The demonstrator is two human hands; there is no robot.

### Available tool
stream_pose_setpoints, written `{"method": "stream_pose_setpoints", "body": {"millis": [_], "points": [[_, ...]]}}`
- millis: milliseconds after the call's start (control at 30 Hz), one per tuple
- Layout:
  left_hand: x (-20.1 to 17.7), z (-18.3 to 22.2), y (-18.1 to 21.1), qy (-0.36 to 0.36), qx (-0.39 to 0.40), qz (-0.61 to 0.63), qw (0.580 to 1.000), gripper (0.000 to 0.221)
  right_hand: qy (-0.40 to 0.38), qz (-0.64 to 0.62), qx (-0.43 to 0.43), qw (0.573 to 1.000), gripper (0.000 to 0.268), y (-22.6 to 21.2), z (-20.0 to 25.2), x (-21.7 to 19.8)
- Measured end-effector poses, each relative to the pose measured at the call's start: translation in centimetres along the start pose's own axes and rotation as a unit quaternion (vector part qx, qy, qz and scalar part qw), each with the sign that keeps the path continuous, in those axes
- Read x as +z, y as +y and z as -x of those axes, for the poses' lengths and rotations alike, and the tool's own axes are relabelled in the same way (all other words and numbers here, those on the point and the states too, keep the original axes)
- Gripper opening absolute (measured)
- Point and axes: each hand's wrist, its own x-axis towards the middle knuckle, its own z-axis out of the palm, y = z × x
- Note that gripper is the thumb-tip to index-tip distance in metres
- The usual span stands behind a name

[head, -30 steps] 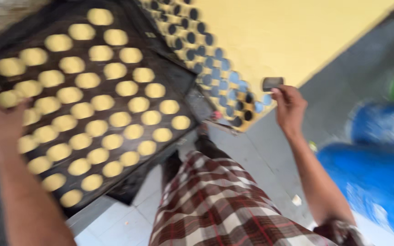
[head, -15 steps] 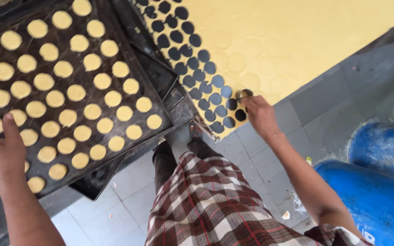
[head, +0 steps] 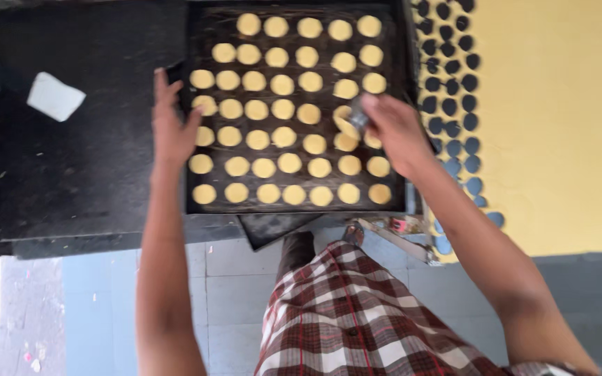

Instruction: The person uses a metal cutter to stamp out circles from a sheet of yellow dough and places the circles onto a dark metal tray.

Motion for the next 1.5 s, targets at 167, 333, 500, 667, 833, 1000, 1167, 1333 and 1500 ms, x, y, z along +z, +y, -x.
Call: {"method": "stream_pose_setpoints", "body": {"millis": [167, 333, 500, 667, 833, 1000, 1167, 1333, 1500], "points": [[1.4, -3.5, -1.3, -0.004, -0.062, 0.068, 0.996, 0.099, -0.024, 0.219, -0.226, 0.949, 0.029, -0.4, -14.7, 18.5], [1.2, -7.0, -1.7, -0.02, -0.043, -0.042, 0.998, 0.108, -0.033, 0.505, -0.452, 0.735, 0.027, 1.4, -22.8, 24.8], [2.4, -10.3, -3.8, -0.088, 0.033, -0.152, 0.984, 0.113, 0.123, 0.143, -0.346, 0.919, 0.028, -1.6, -21.1, 17.8], [4.1, -11.8, -5.7, -0.108, 0.049, -0.205, 0.972, 0.112, 0.167, 0.041, -0.271, 0.947, 0.028, -0.8, -6.2, 1.1], [2.3, -10.5, -6.9, -0.095, 0.101, -0.192, 0.971, 0.044, 0.38, 0.093, -0.187, 0.901, 0.011, 4.1, 12.3, -12.9], [5.8, -6.7, -6.8, -0.19, -0.143, -0.076, 0.968, 0.043, 0.416, 0.444, -0.178, 0.774, 0.01, 5.7, 23.7, -19.5], [5.1, -2.0, -0.9, -0.16, -0.06, -0.249, 0.953, 0.053, 0.308, 0.54, -0.254, 0.741, 0.023, 8.3, 23.8, -21.9], [4.1, 1.5, 3.1, -0.025, -0.08, -0.169, 0.982, 0.051, 0.208, 0.556, -0.21, 0.777, 0.03, 10.5, 21.0, -24.1], [2.8, 1.7, 2.5, 0.01, -0.142, -0.25, 0.958, 0.046, 0.253, 0.484, -0.166, 0.821, 0.019, 10.7, 18.9, -26.1]]}}
